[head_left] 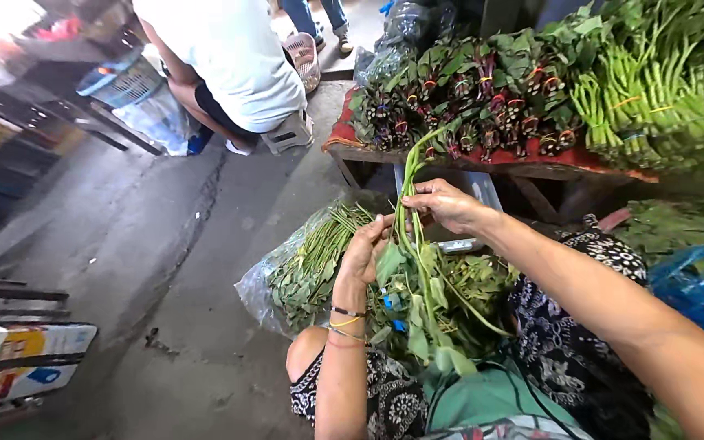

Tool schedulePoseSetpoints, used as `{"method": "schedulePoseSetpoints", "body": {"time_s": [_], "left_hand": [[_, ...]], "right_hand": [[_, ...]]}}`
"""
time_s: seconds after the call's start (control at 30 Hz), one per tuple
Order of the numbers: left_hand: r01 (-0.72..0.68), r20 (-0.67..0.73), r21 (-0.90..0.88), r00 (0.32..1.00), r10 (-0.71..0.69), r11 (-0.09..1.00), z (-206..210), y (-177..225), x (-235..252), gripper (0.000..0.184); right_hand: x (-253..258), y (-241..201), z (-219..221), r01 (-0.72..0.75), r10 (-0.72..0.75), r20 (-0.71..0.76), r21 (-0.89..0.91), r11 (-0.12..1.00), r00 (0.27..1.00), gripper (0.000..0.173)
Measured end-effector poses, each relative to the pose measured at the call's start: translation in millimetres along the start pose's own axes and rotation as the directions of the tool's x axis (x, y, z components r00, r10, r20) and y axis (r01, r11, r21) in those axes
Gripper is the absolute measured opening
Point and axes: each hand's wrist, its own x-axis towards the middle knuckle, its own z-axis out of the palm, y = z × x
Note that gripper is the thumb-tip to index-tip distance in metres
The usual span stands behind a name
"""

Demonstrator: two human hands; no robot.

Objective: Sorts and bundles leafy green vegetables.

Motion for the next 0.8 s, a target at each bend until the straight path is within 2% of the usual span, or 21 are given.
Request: {"method": "schedulePoseSetpoints", "body": {"time_s": [0.1, 0.2, 0.27, 0.4, 0.47, 0.5, 0.57, 0.63, 0.7, 0.8], "left_hand": [[0.078, 0.224, -0.163, 0.974, -0.040, 0.983, -6.1, -8.5, 0.1, 0.024], [0.096, 0.375, -0.217, 0.927, -0.008, 0.971, -7.8, -14.6, 2.3, 0.036], [0.102, 0.399, -0.255, 0.917, 0.008, 0.961, -8.4, -13.8, 2.0, 0.040], [0.054, 0.337, -0.290, 0.940, 0.049, 0.956, -12.6, -4.2, -1.6, 0.029], [0.015, 0.281, -0.230, 0.958, 0.052, 0.973, -15.7, 0.9, -1.7, 0.023], [0.001, 0.252, -0.210, 0.966, 0.053, 0.978, -16.2, 3.6, -2.9, 0.024], [-0.039, 0.171, -0.142, 0.983, 0.064, 0.989, -15.8, 7.9, -7.2, 0.031], [-0.040, 0.134, -0.128, 0.989, 0.058, 0.991, -14.3, 10.5, -10.9, 0.042], [0.003, 0.130, -0.178, 0.991, 0.020, 0.984, -11.3, 11.1, -13.9, 0.048], [0.055, 0.237, -0.280, 0.971, 0.014, 0.958, -14.1, 5.8, -12.5, 0.045]], "right_hand": [[-1.6, -3.2, 0.1, -0.091, 0.091, -0.003, 0.058, 0.994, 0.996, 0.017], [-1.7, -2.4, 0.4, -0.088, 0.090, -0.010, 0.105, 0.991, 0.996, 0.019], [0.3, -1.6, -0.8, -0.066, 0.070, -0.025, 0.125, 0.990, 0.997, 0.022], [2.7, -5.2, -0.5, -0.099, 0.117, -0.126, 0.138, 0.985, 0.985, 0.028], [5.5, -2.1, -0.9, -0.119, 0.114, -0.158, -0.024, 0.993, 0.981, 0.025], [8.4, 3.2, -2.9, -0.099, 0.067, -0.172, -0.185, 0.978, 0.983, 0.025], [14.7, 12.8, -11.0, -0.020, -0.075, -0.158, -0.526, 0.850, 0.985, 0.028], [16.9, 10.4, -13.5, 0.018, -0.138, -0.138, -0.641, 0.767, 0.981, 0.027], [18.9, 6.4, -13.9, 0.019, -0.124, -0.143, -0.577, 0.817, 0.982, 0.024], [13.8, -2.9, -8.6, -0.039, 0.009, -0.132, -0.226, 0.973, 0.991, 0.017]]}}
